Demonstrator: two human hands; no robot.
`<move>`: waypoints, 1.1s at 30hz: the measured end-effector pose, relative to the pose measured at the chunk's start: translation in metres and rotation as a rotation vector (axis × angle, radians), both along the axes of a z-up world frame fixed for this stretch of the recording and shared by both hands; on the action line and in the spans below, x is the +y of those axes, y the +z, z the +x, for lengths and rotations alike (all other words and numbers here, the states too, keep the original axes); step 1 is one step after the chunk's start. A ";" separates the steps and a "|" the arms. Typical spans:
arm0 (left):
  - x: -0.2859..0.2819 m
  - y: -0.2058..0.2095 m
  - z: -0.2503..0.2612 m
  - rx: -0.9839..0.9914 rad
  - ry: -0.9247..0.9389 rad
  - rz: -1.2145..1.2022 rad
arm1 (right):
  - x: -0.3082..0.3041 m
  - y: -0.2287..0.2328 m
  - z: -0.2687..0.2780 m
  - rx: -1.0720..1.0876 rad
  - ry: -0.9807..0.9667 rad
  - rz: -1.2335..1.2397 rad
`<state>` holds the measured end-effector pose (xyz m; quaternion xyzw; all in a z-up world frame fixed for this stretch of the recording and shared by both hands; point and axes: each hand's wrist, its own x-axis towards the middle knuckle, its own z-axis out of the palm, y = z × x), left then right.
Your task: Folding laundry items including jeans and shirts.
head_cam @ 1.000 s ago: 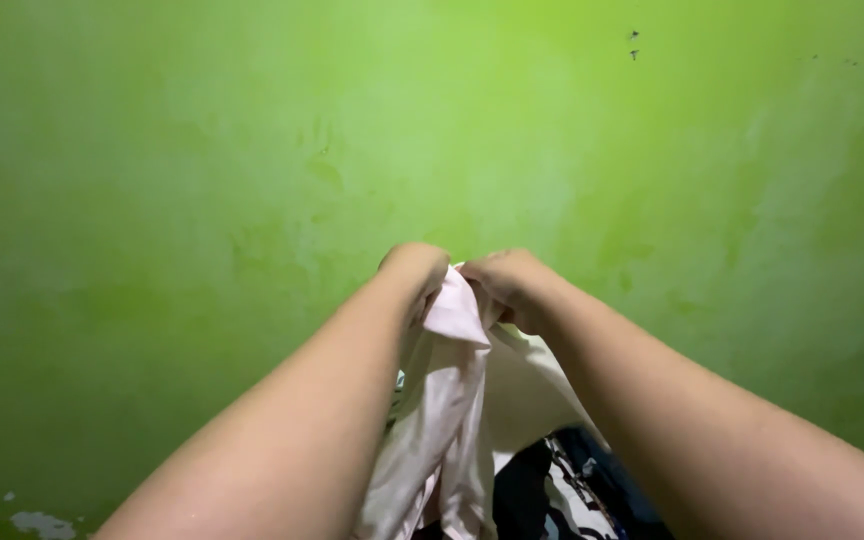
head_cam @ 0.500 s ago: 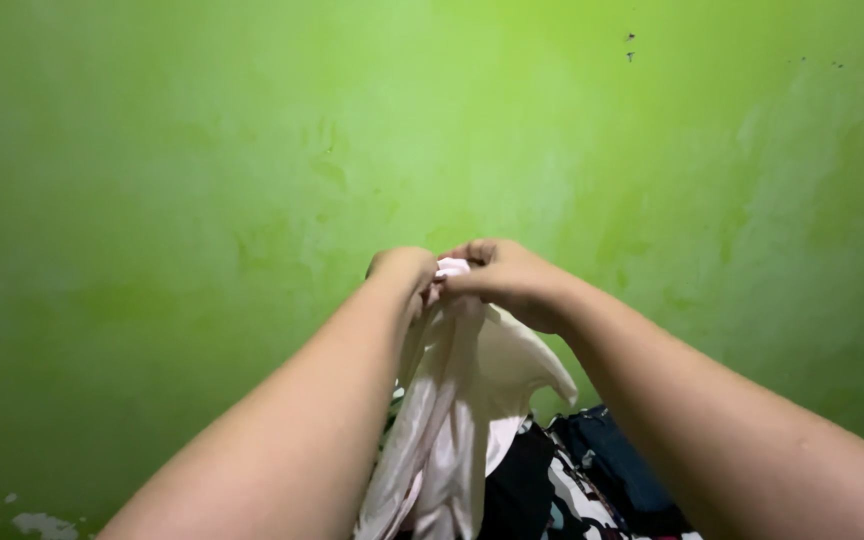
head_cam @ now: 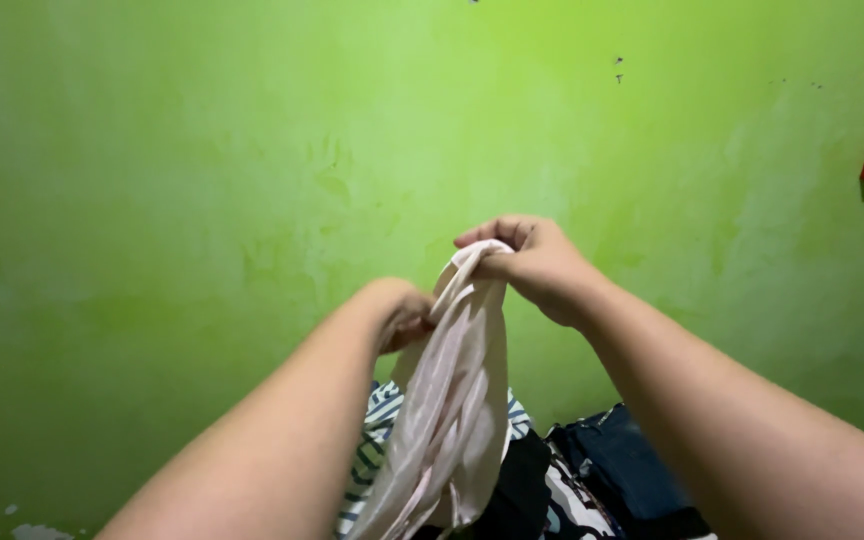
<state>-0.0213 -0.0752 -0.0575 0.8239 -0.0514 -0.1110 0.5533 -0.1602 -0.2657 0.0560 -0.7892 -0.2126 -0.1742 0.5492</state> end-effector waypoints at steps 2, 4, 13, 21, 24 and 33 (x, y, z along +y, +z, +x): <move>0.007 -0.008 -0.007 -0.005 -0.008 0.092 | -0.006 0.005 -0.001 -0.013 0.064 0.055; 0.012 -0.003 -0.013 -0.009 -0.016 0.183 | -0.011 0.011 -0.003 -0.024 0.126 0.110; 0.032 -0.037 -0.015 -0.021 -0.053 0.535 | -0.035 0.018 -0.010 0.006 0.279 0.358; 0.055 0.036 -0.089 -0.285 0.310 -0.042 | -0.066 -0.006 0.013 0.040 -0.153 0.314; 0.061 0.067 -0.091 -0.389 0.448 -0.260 | -0.071 -0.011 0.018 0.030 -0.180 0.300; 0.059 0.114 -0.069 -0.781 0.758 -0.044 | -0.073 -0.008 0.038 0.068 -0.320 0.002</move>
